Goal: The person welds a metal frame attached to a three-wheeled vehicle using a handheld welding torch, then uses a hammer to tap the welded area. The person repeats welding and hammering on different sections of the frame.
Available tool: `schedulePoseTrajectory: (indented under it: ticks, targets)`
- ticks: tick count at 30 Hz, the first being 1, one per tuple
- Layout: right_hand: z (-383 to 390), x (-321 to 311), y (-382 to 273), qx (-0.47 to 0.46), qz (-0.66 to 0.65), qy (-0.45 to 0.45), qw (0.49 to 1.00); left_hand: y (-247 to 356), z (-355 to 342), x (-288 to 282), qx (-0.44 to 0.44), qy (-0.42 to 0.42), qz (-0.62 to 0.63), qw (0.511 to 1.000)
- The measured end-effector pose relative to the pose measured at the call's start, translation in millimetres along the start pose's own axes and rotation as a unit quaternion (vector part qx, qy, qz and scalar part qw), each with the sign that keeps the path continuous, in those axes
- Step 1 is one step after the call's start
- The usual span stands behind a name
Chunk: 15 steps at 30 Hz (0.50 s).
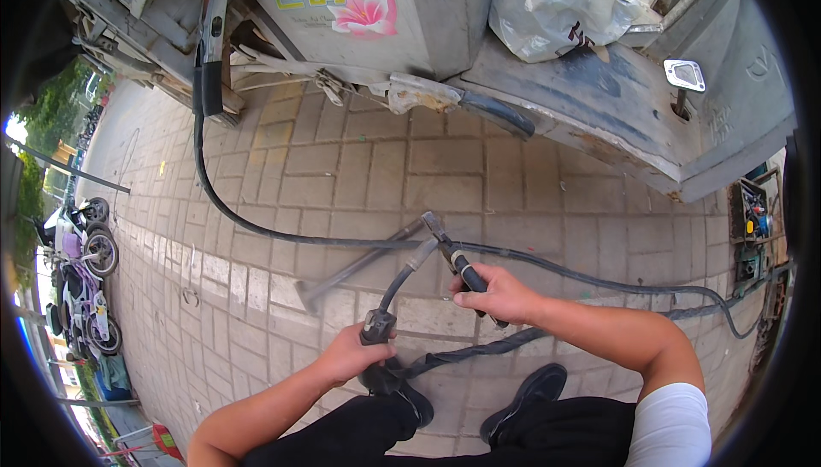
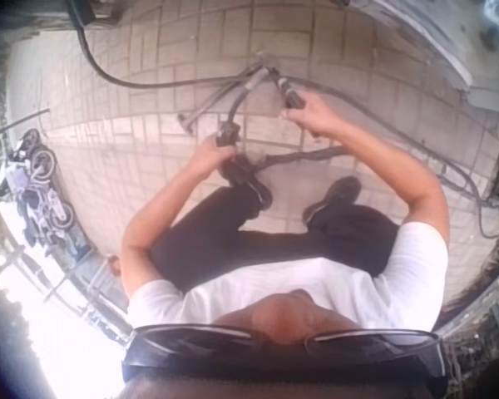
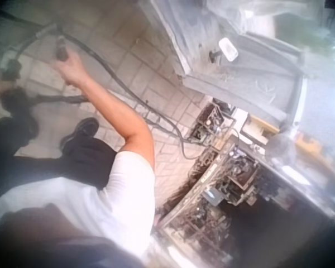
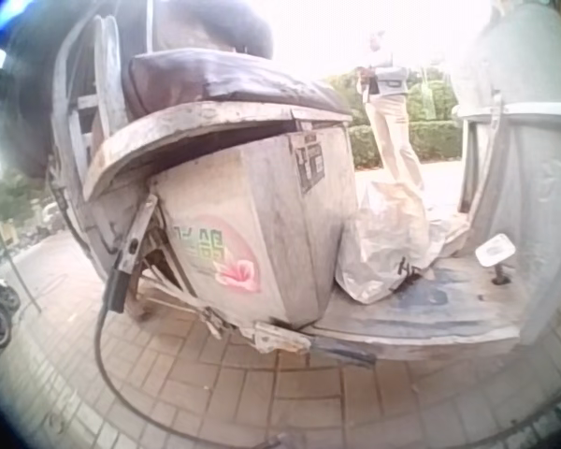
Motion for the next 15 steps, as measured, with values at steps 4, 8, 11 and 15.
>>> schedulePoseTrajectory:
  ticks: [4,8,11,15]
  targets:
    - [-4,5,7,0.043,0.000,0.033,0.999,-1,0,-3,0.007,0.000,0.028,1.000]
    - [-6,5,7,0.051,0.017,0.054,0.997,-2,-6,-4,0.006,-0.006,0.038,0.999]
    - [-13,0,12,0.059,0.086,0.063,0.993,-23,-25,-11,0.000,0.017,-0.014,1.000]
    - [-32,-4,36,0.077,0.082,0.071,0.991,-39,-41,-16,-0.026,0.007,0.009,1.000]
Point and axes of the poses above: each hand's wrist, its own z-axis away from the middle knuckle, its own x-axis out of the palm, y = z × x, the point moved 7 cm from there along -z, towards the middle knuckle, and after that the axes turned 14 degrees about -z, right-handed, at the moved point
